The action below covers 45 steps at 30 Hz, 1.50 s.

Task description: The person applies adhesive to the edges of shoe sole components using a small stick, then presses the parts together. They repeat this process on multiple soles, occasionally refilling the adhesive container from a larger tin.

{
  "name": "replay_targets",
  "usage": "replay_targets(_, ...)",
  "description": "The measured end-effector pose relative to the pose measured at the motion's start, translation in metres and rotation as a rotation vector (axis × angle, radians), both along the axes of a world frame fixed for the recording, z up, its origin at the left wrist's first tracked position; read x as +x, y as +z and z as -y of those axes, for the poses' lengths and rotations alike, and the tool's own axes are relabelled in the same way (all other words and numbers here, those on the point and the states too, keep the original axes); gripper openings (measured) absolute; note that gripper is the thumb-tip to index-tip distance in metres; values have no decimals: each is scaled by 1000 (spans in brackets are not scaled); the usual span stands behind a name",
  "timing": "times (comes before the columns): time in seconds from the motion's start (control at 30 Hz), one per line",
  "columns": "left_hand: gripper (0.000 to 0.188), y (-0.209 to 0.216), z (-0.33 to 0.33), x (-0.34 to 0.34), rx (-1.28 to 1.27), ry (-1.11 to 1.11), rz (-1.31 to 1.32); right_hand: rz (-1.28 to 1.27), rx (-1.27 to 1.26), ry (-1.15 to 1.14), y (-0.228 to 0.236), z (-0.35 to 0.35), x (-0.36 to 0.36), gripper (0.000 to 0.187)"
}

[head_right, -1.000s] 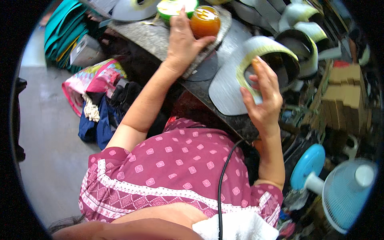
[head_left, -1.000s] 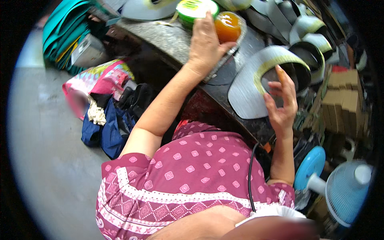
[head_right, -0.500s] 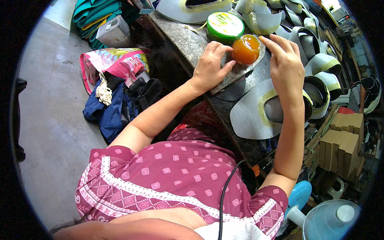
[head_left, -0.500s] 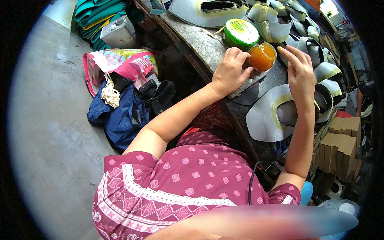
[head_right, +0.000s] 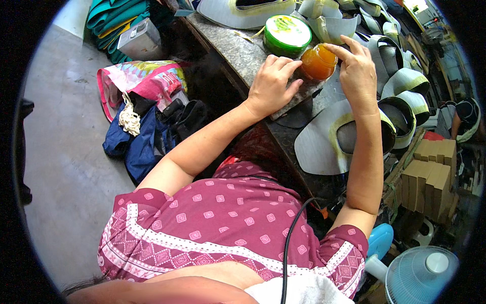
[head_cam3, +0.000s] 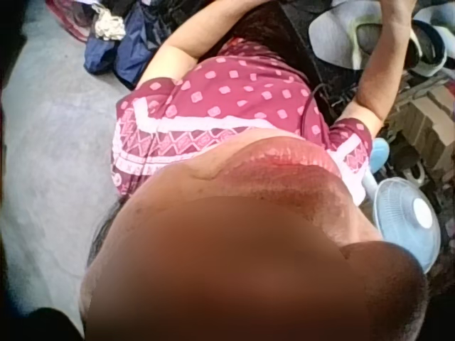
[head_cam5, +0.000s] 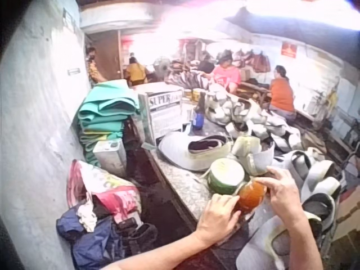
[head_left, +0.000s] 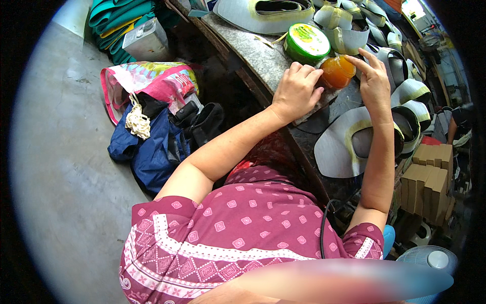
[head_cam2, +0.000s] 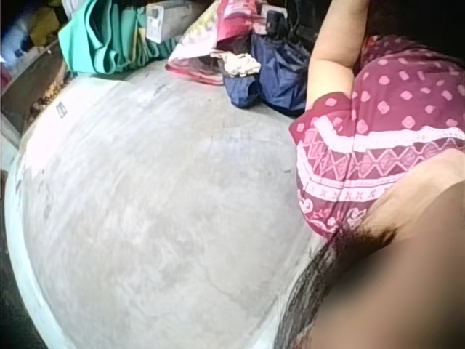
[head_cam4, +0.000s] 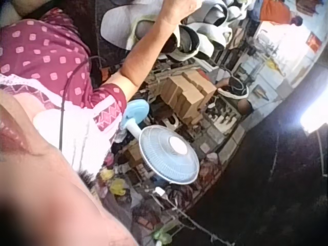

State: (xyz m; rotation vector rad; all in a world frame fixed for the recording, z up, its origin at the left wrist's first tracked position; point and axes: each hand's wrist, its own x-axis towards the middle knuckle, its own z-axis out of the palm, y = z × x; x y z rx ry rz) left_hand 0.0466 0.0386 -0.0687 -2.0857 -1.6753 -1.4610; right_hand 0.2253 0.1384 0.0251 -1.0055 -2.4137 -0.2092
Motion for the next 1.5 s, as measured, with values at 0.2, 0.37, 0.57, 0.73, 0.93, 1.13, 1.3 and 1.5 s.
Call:
replay_targets(0.2, 41, 4, 4, -1, -56, -19, 55, -341, -164, 78, 12, 7, 1, 46)
replay_targets(0.37, 36, 5, 5, 4, -17, -34, 49, -138, -91, 79, 21, 9, 16, 44)
replay_targets(0.57, 29, 3, 3, 6, 91, -41, 107, -38, -4, 77, 26, 3, 26, 43)
replay_targets(0.73, 25, 10, 6, 4, 80, -65, 181, -81, 11, 94, 34, 4, 25, 49)
replay_targets(0.93, 24, 32, -10, -33, 240, 59, 274, 68, 52, 28, 23, -9, 39, 44)
replay_targets(1.13, 24, 37, -34, -70, 198, 182, 199, 248, 144, -97, 9, 3, 17, 44)
replay_targets(1.3, 22, 36, -42, -81, 205, 172, 216, 21, 87, 37, 45, 6, 26, 33)
replay_targets(1.5, 45, 38, -69, -111, 96, 200, 84, 254, 82, -28, 48, 24, 28, 36)
